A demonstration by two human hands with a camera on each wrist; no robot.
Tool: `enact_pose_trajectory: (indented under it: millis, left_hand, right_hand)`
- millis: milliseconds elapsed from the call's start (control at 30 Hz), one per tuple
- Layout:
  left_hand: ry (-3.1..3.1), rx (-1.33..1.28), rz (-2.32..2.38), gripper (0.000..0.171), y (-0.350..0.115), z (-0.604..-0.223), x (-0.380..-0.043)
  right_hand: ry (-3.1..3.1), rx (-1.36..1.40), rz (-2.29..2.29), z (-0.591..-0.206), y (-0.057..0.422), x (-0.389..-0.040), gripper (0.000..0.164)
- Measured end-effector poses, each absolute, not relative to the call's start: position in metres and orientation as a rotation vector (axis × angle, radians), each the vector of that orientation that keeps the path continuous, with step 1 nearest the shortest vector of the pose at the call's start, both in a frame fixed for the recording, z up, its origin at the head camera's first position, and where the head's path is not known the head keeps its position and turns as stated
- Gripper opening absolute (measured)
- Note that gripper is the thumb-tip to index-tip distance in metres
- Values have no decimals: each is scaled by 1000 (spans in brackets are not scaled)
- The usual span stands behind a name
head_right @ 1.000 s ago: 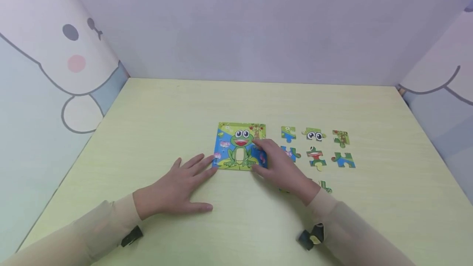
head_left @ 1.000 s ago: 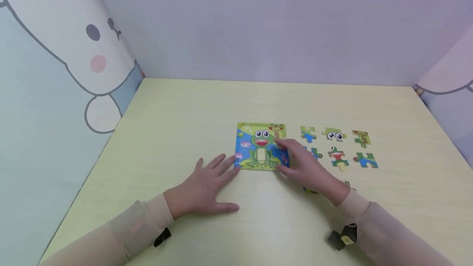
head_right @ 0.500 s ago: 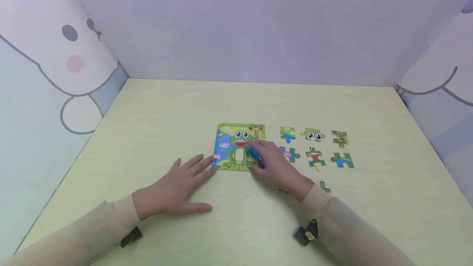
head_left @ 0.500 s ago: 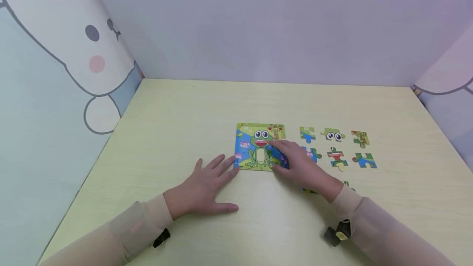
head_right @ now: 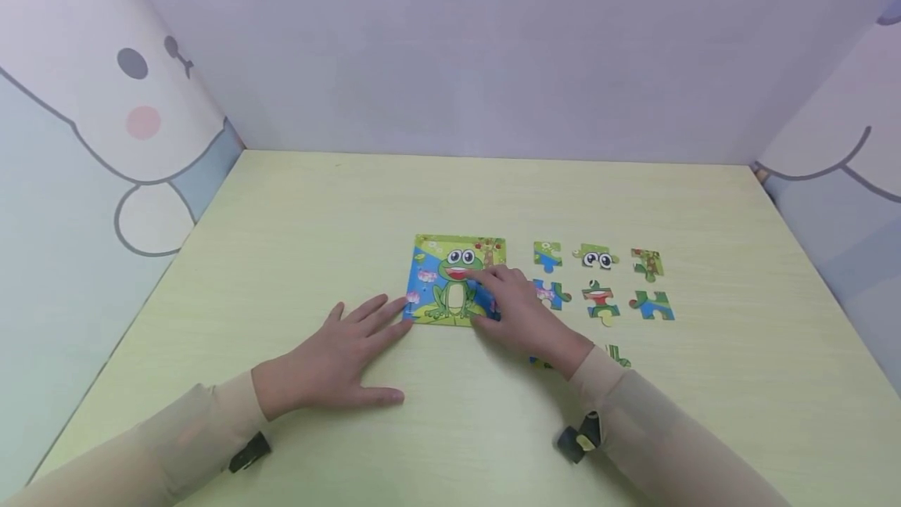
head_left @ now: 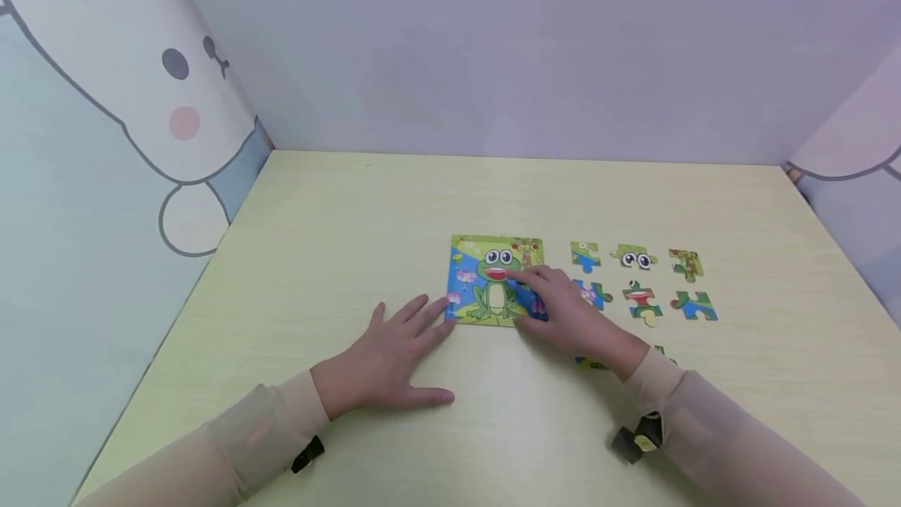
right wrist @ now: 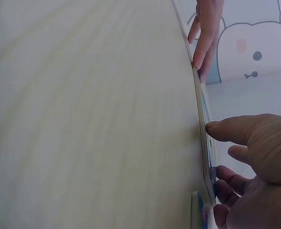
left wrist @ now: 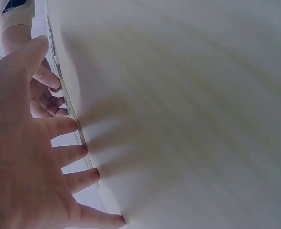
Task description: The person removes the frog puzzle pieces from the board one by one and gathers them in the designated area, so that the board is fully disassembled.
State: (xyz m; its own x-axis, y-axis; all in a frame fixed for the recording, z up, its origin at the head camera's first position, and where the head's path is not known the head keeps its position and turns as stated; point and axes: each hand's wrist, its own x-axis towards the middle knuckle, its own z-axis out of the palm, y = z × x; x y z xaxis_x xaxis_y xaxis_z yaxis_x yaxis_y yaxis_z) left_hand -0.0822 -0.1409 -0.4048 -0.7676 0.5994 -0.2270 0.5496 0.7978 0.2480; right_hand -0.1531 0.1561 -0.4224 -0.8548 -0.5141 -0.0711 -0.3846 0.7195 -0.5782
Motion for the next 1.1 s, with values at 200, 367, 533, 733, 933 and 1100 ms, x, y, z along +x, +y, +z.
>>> enact_pose_trajectory:
  millis: [200, 367, 533, 733, 933, 1100]
  left_hand:
    - [2690, 877, 249, 92, -141, -406, -83]
    - [2686, 874, 262, 93, -141, -406, -83]
    - [2681, 871, 262, 93, -141, -407, -84]
    - [2675, 863, 259, 93, -141, -407, -84]
    - [2674, 863, 259, 93, -142, -407, -84]
    - [2674, 864, 260, 93, -142, -406, -83]
  right_hand:
    - [2698, -730, -851, -421, 156, -154, 69]
    - [2693, -763, -886, -420, 155, -154, 67]
    - [2690, -776, -918, -420, 154, -154, 62]
    - [2701, -794, -965, -421, 153, -154, 53]
    - [2713, -786, -987, -420, 152, -154, 49]
    - [2717, -783, -987, -420, 152, -154, 51]
